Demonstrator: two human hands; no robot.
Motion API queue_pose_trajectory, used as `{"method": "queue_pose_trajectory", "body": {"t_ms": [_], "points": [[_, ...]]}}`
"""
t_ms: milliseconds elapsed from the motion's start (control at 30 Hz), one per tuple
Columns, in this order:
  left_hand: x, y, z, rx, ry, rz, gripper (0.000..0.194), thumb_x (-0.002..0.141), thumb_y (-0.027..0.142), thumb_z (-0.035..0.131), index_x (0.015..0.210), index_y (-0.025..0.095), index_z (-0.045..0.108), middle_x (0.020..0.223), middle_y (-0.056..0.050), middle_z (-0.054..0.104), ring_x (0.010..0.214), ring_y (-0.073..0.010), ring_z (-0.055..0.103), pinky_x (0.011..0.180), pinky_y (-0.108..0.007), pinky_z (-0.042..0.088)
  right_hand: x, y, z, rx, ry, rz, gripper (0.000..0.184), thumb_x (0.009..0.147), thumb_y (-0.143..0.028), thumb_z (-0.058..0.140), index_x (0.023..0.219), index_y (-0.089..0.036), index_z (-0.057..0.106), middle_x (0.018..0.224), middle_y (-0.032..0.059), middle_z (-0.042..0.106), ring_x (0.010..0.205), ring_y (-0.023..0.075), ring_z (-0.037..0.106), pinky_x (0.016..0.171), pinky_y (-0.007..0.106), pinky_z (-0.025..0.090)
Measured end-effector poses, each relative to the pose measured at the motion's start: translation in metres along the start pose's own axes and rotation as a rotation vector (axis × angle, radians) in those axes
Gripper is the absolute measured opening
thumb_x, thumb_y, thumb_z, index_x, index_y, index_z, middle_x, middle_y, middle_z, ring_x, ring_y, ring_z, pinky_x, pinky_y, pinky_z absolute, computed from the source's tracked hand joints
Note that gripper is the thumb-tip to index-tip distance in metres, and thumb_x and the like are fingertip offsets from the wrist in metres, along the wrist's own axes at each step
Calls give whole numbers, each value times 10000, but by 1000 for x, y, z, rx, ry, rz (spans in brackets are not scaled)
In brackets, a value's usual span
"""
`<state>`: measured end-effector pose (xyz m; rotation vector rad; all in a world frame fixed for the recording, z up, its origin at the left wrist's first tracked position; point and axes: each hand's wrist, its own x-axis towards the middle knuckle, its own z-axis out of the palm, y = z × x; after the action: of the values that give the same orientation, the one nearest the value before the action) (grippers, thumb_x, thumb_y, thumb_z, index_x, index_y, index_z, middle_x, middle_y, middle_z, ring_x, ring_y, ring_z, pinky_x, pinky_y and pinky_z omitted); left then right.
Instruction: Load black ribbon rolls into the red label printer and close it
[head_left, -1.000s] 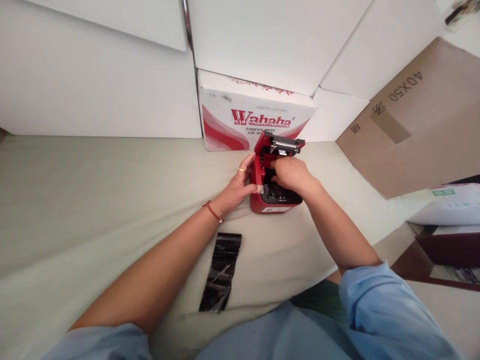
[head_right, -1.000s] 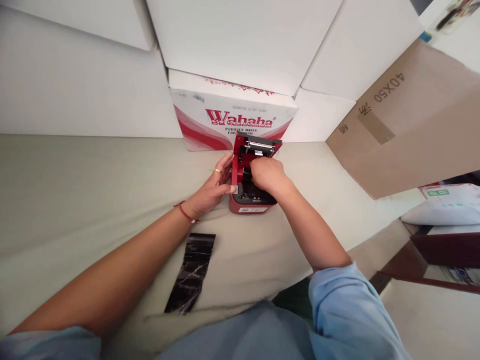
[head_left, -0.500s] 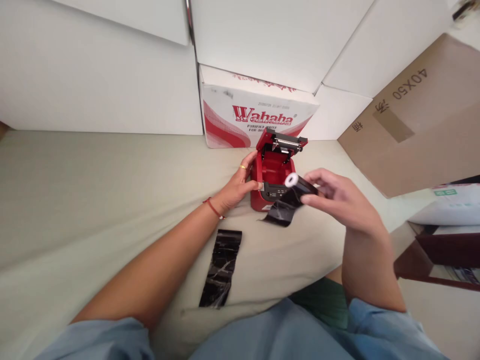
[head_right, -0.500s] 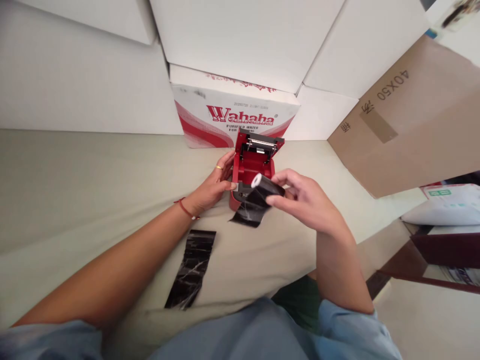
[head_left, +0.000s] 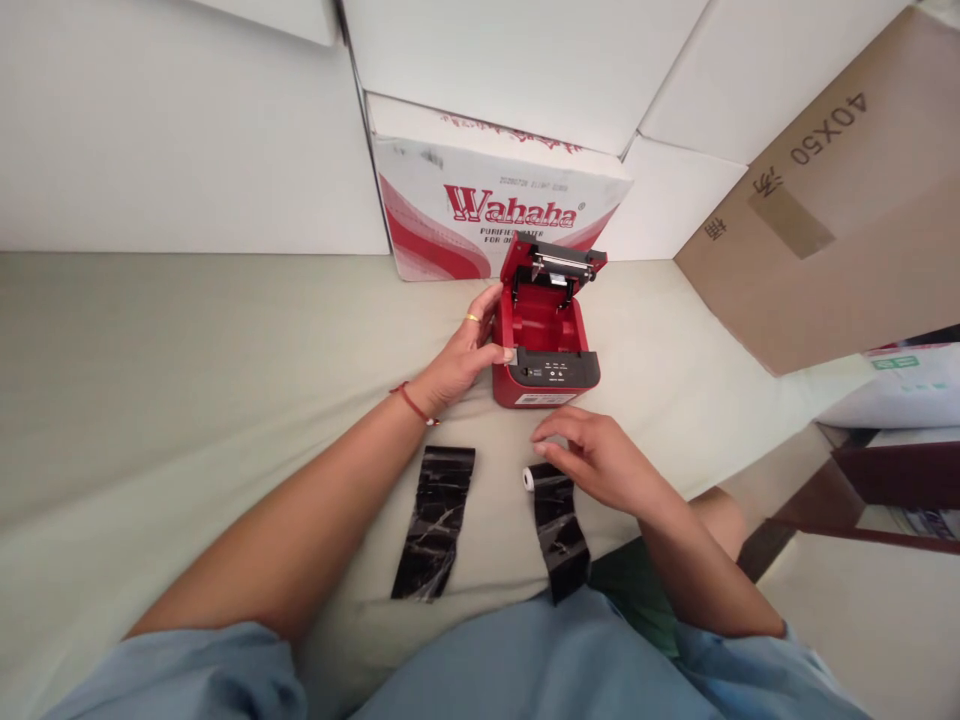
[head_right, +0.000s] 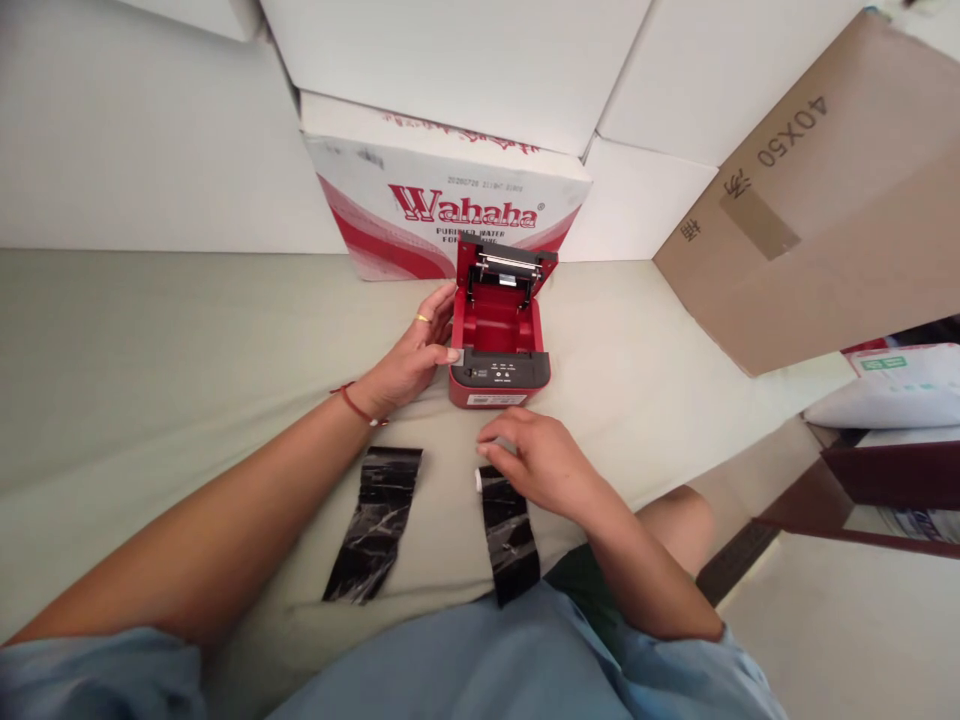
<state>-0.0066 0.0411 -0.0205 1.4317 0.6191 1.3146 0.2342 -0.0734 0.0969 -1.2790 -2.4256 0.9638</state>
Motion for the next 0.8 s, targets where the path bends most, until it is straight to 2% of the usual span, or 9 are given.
{"method": "queue_pose_trajectory", "body": {"t_ms": [100, 167, 233, 333, 500, 567, 633, 733, 800], "points": [[-1, 1, 1, -69, 34, -44, 1103, 853, 536, 882, 1781, 368, 310, 1931, -81, 327, 1801, -404, 299, 1472, -606, 321, 21, -14, 30, -36, 44, -66, 160, 1123, -263, 704, 1150, -232, 858, 1082, 63, 833, 988, 209, 787, 918, 326, 599], [-1, 2, 2, -98, 56, -64, 1099, 828, 496, 897, 1766, 352, 342, 1920, -87, 349, 1800, -404, 299, 1481, -605, 302, 35, -22, 48, -95, 36, -42, 229, 1123, -331, 737, 1298, -233, 849, 1226, 89, 831, 1108, 233, 794, 964, 340, 602], [-1, 3, 2, -102, 65, -67, 1092, 819, 480, 899, 1758, 350, 358, 1917, -84, 357, 1801, -402, 298, 1487, -604, 290, 44, -28, 59, -157, -26, -15, 307, 1129, -402, 744, 1379, -245, 829, 1317, 98, 815, 1154, 245, 790, 962, 349, 601], [-1, 3, 1, -85, 55, -66, 1087, 827, 492, 895, 1762, 362, 356, 1916, -79, 357, 1785, -410, 332, 1475, -612, 315, 48, -39, 62, -216, -186, -16, 296, 1149, -464, 713, 1321, -263, 845, 1295, 77, 815, 1076, 224, 793, 901, 340, 585], [-1, 2, -1, -93, 25, -72, 1101, 836, 523, 901, 1770, 376, 337, 1900, -88, 385, 1738, -424, 408, 1432, -628, 387, 49, -64, 54, -354, -357, -30, 316, 1101, -512, 778, 1274, -254, 836, 1246, 68, 810, 972, 221, 785, 775, 326, 550], [-1, 2, -1, -89, 27, -66, 1099, 836, 521, 902, 1768, 372, 339, 1898, -90, 387, 1740, -420, 404, 1437, -621, 379, 46, -71, 46, -380, -410, -65, 279, 1091, -449, 799, 1252, -224, 837, 1223, 74, 809, 964, 225, 785, 760, 325, 558], [-1, 3, 0, -77, 37, -64, 1087, 842, 510, 889, 1767, 363, 338, 1902, -92, 376, 1750, -414, 390, 1447, -615, 363, 37, -73, 28, -330, -400, -122, 238, 1074, -364, 825, 1253, -208, 838, 1253, 80, 803, 986, 217, 784, 810, 325, 587], [0, 6, 3, -85, 45, -72, 1071, 844, 457, 865, 1769, 347, 336, 1905, -89, 370, 1770, -405, 353, 1461, -610, 339, 19, -61, -22, -181, -230, -206, 254, 1024, -279, 879, 1271, -228, 851, 1310, 82, 772, 1022, 193, 762, 932, 317, 600], [0, 10, 5, -108, 46, -89, 1072, 837, 414, 854, 1770, 338, 333, 1903, -89, 374, 1774, -404, 343, 1458, -612, 345, 14, -48, -62, -135, -91, -209, 268, 1018, -265, 869, 1286, -258, 862, 1184, 58, 767, 953, 180, 735, 868, 296, 587]]}}
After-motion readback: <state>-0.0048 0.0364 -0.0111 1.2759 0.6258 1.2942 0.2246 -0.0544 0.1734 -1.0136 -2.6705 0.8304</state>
